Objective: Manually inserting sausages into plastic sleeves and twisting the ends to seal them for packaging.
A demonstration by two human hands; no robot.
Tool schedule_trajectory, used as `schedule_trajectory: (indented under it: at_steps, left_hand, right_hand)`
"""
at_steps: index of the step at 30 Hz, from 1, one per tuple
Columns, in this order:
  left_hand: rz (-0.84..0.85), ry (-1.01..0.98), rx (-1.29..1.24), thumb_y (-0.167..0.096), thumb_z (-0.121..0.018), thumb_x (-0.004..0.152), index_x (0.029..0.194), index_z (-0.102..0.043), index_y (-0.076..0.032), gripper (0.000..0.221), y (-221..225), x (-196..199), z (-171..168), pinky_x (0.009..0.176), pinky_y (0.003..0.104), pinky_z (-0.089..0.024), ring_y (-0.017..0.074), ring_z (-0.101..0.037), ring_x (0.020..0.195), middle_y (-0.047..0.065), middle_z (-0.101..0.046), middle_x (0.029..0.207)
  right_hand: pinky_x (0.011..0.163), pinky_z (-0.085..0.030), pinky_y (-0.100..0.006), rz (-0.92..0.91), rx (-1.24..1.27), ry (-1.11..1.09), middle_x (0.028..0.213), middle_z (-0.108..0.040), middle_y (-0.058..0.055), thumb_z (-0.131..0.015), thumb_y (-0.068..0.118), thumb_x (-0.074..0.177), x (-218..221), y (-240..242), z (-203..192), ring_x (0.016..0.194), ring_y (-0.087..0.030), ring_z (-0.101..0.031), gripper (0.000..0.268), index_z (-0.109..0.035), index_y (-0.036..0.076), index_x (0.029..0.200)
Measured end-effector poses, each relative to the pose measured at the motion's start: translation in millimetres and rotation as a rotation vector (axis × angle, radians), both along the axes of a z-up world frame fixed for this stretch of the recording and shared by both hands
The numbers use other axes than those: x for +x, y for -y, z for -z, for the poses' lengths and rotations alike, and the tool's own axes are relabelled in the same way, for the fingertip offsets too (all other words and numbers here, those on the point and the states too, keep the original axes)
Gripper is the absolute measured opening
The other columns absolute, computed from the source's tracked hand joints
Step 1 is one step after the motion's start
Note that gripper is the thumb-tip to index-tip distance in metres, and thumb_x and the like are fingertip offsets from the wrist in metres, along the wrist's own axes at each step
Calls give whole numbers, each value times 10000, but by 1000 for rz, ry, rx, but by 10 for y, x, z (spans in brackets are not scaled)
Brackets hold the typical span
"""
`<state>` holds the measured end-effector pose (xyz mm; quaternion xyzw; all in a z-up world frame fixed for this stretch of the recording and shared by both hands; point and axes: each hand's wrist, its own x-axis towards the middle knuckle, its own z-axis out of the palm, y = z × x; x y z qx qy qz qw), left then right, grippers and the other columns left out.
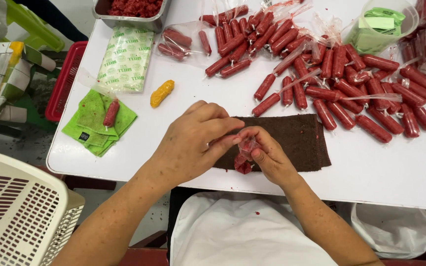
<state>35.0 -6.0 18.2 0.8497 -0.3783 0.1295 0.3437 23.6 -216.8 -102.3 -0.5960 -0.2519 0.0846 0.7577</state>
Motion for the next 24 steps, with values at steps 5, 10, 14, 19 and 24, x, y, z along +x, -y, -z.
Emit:
schedule_trajectory:
  at_steps: [5, 10, 14, 19, 24]
  left_hand:
    - [-138, -455, 156, -202, -699, 881, 1046, -775, -74, 223, 75, 45, -155, 620, 348, -547, 217, -662, 691, 96, -695, 734]
    - [-108, -695, 270, -202, -670, 859, 1023, -783, -74, 236, 144, 78, -164, 590, 315, -565, 203, -686, 653, 81, -706, 703]
    - [-88, -525, 379, -173, -685, 850, 961, -789, -83, 177, 196, 67, -93, 547, 322, -557, 216, -683, 592, 62, -685, 641]
    - [-39, -312, 437, -124, -628, 884, 864, -756, -56, 147, 232, 79, -9, 559, 300, -567, 219, -667, 641, 77, -657, 644]
    - [107, 274, 580, -81, -673, 898, 920, -740, -9, 101, 271, 157, 174, 662, 328, -590, 246, -679, 804, 133, -688, 764]
  right_hand:
    - [782, -478, -286, -34, -57, 200, 983, -513, -77, -512, 314, 1013, 53, 13, 19, 842, -137, -495, 817, -2, 58, 1599]
    - [763, -507, -287, -5, -132, 302, 969, -497, -78, -488, 255, 1029, 13, -38, -48, 792, -138, -486, 890, 188, 124, 1593]
    - [743, -542, -299, 15, -164, 301, 989, -521, -103, -506, 239, 1017, 34, -28, 11, 778, -156, -524, 905, 187, 132, 1589]
    - [777, -523, -321, 60, -282, 286, 984, -574, -89, -531, 274, 990, 92, 28, 66, 790, -170, -556, 884, 64, 68, 1610]
    - [792, -518, -377, 20, -281, 210, 902, -632, -86, -543, 362, 983, 190, 85, 113, 826, -225, -622, 361, -688, 33, 1022]
